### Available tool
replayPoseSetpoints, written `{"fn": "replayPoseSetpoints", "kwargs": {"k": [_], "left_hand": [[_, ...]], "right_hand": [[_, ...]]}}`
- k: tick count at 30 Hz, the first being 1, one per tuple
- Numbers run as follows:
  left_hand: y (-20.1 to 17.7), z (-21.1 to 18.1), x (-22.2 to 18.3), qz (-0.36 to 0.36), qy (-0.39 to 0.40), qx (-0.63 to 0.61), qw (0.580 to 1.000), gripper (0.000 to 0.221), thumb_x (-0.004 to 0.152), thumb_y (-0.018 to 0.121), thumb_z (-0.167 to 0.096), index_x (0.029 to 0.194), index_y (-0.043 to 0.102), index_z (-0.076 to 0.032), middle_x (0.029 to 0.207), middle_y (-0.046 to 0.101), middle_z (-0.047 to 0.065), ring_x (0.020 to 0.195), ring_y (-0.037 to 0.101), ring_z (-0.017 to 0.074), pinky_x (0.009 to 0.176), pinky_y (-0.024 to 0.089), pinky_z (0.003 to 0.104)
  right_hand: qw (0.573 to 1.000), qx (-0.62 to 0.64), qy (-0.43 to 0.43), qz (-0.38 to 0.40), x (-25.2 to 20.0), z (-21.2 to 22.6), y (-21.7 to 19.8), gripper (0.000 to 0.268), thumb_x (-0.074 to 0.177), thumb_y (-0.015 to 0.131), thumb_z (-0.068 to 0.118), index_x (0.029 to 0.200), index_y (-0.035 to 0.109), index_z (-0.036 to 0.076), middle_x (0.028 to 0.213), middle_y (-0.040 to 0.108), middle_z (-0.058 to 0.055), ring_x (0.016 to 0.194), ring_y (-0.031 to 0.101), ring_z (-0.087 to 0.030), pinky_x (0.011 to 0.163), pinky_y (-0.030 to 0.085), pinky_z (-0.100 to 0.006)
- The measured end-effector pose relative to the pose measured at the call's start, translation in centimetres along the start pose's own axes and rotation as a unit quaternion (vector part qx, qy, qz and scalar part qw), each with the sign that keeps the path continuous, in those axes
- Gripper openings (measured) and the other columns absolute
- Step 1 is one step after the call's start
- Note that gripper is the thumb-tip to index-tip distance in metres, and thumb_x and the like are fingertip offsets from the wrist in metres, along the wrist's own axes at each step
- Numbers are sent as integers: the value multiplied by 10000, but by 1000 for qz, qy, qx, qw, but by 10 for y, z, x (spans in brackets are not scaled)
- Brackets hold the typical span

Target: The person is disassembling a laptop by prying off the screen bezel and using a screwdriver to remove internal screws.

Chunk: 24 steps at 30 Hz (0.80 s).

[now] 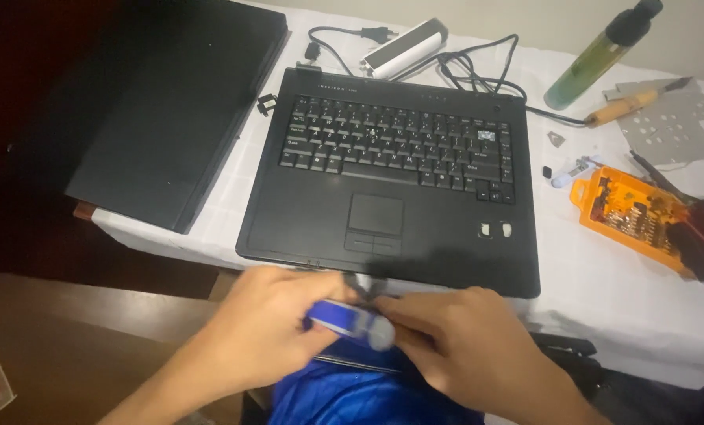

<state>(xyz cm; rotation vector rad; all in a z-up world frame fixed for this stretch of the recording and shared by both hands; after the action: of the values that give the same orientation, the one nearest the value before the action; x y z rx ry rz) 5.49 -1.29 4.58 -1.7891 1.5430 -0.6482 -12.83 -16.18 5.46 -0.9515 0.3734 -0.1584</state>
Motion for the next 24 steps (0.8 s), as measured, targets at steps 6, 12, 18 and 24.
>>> {"fn": "replayPoseSetpoints", "kwargs": {"k": [6,12,18,24], "left_hand": [[-13,-26,14,55,-150,-39,986,225,864,813,-307,750,644,-212,659,717,-68,602,623,167,580,439,328],[-18,-29,16,82,-238,-99,963,397,866,923,-295,705,591,-147,595,514,-35,573,402,149,574,351,299],[0,-11,10,8,-118,-82,990,194,828,818,-266,730,666,-197,711,710,-96,579,599,124,544,428,291],[10,1,6,-101,117,-58,986,253,862,712,-153,707,512,-154,1010,829,-74,768,785,144,621,543,295]], "right_hand": [[999,-3,-7,-48,2,-2,1,204,903,649,430,1020,812,390,801,833,75,685,731,-301,539,500,-415],[994,39,95,-25,6,10,-5,284,839,723,478,1091,851,452,756,859,73,608,725,-229,611,495,-329],[996,33,80,2,5,2,-12,345,829,733,503,1129,827,360,916,883,98,734,798,-164,694,542,-306],[993,106,59,6,4,0,-40,340,924,603,403,1092,871,278,1034,928,171,923,843,1,847,564,-196]]}}
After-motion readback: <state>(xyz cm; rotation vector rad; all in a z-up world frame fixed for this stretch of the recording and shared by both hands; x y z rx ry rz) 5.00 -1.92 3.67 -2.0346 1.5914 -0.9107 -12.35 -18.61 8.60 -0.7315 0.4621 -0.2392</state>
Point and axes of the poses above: each hand's wrist, its own x-axis towards the middle knuckle, its own y-axis out of the palm, z = x × y, the point moved 1 cm from there along x, towards the middle knuckle
